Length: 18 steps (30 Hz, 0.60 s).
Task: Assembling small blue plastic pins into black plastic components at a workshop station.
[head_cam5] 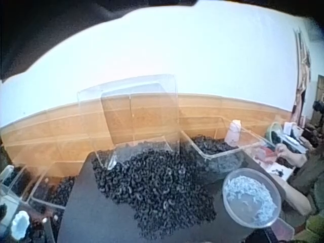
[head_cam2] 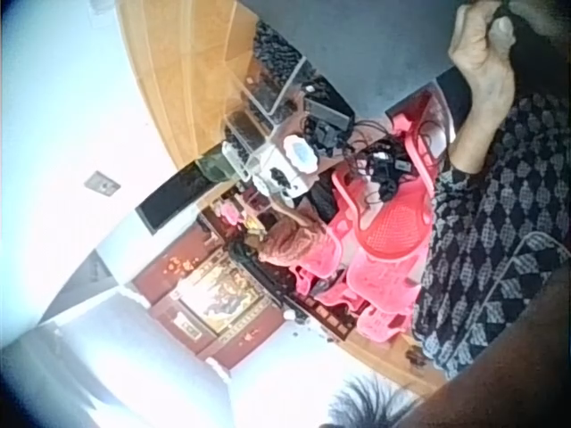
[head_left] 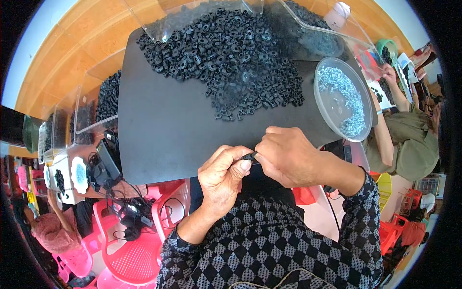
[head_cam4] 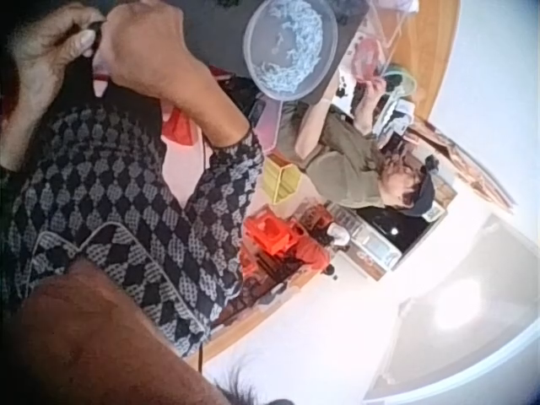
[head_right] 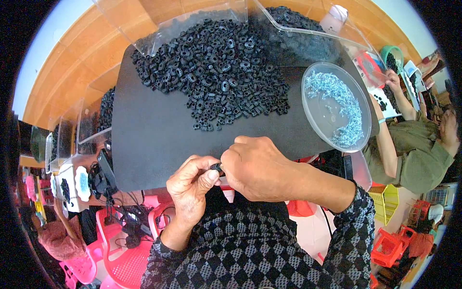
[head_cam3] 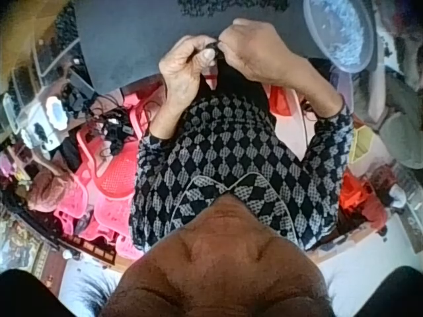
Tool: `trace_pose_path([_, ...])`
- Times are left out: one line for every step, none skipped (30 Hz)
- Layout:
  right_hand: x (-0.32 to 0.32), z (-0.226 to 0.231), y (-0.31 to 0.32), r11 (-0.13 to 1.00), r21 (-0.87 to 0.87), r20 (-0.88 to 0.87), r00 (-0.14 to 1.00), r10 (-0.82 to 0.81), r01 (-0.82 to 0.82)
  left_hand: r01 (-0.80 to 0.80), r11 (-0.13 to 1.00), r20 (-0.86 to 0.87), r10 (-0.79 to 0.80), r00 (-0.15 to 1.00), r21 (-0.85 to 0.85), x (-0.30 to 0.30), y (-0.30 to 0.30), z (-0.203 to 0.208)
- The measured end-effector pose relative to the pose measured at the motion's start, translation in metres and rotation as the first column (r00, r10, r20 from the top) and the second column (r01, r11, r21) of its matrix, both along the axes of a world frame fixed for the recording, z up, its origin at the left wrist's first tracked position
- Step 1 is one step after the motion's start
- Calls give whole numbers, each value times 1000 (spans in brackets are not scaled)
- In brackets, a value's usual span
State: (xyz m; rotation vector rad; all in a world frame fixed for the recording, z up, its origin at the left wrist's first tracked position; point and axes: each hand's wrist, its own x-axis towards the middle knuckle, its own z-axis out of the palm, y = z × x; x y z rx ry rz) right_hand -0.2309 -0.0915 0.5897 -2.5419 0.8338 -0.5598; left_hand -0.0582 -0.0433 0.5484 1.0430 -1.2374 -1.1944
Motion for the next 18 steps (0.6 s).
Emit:
trace_pose_path([1, -3, 1, 999, -48, 2, 1000, 5, -5, -3, 1000, 0, 3, 1000, 2, 0, 0, -1])
trace_pose_path([1, -5, 2, 999, -45, 2, 1000, 8, -8, -26, 998, 53, 30, 998, -62, -1, -1, -1])
trace_pose_path([2, -7, 4, 997, -80, 16, 1000, -1, 2, -46, 991, 105, 59, 993, -127, -1, -1, -2])
trace_pose_path([3, -9, 6, 993, -116, 31, 999, -10, 14, -48, 991, 106, 61, 993, -125, -1, -1, -1])
trace_pose_path([4, -9, 7, 993, -114, 31, 999, -9, 12, -47, 984, 160, 75, 984, -173, -1, -2, 1])
trace_pose_path([5, -9, 9, 986, -167, 19, 1000, -10, 13, -42, 975, 213, 90, 973, -219, -1, -1, 2])
trace_pose_path([6, -11, 10, 975, -220, 6, 1000, -13, 14, -42, 975, 212, 89, 973, -220, -1, 0, 2])
trace_pose_path([7, -13, 11, 975, -220, 6, 1000, -14, 15, -60, 985, 180, 89, 980, -162, -1, 2, 0])
trace_pose_path([8, -16, 12, 975, -221, 15, 1000, -19, 22, -75, 992, 148, 90, 985, -104, -2, 3, -1])
trace_pose_path([8, -18, 12, 974, -223, 23, 999, -25, 29, -74, 992, 146, 89, 985, -105, -2, 3, -2])
trace_pose_path([7, -20, 12, 974, -224, 22, 999, -27, 31, -58, 998, 115, 62, 991, -39, -1, 3, -3])
trace_pose_path([6, -21, 12, 976, -216, 7, 999, -40, 41, -39, 999, 83, 37, 996, 27, -1, 3, -5])
trace_pose_path([7, -21, 11, 977, -207, -5, 999, -49, 47, -41, 999, 83, 39, 996, 26, -1, 3, -7])
trace_pose_path([7, -20, 12, 977, -208, -4, 999, -47, 45, -49, 999, 46, 49, 998, 14, -2, 3, -10])
trace_pose_path([7, -18, 14, 981, -185, -9, 998, -55, 52, -57, 998, 8, 57, 998, 2, -3, 3, -12])
trace_pose_path([7, -17, 15, 985, -161, -14, 998, -66, 63, -56, 998, 9, 56, 998, 1, -2, 3, -10])
trace_pose_path([8, -18, 16, 985, -162, -12, 998, -67, 64, -41, 994, -3, 41, 999, 97, 0, 3, -8])
trace_pose_path([11, -18, 17, 976, -196, -9, 995, -98, 95, -24, 981, -16, 28, 999, 192, 1, 4, -6])
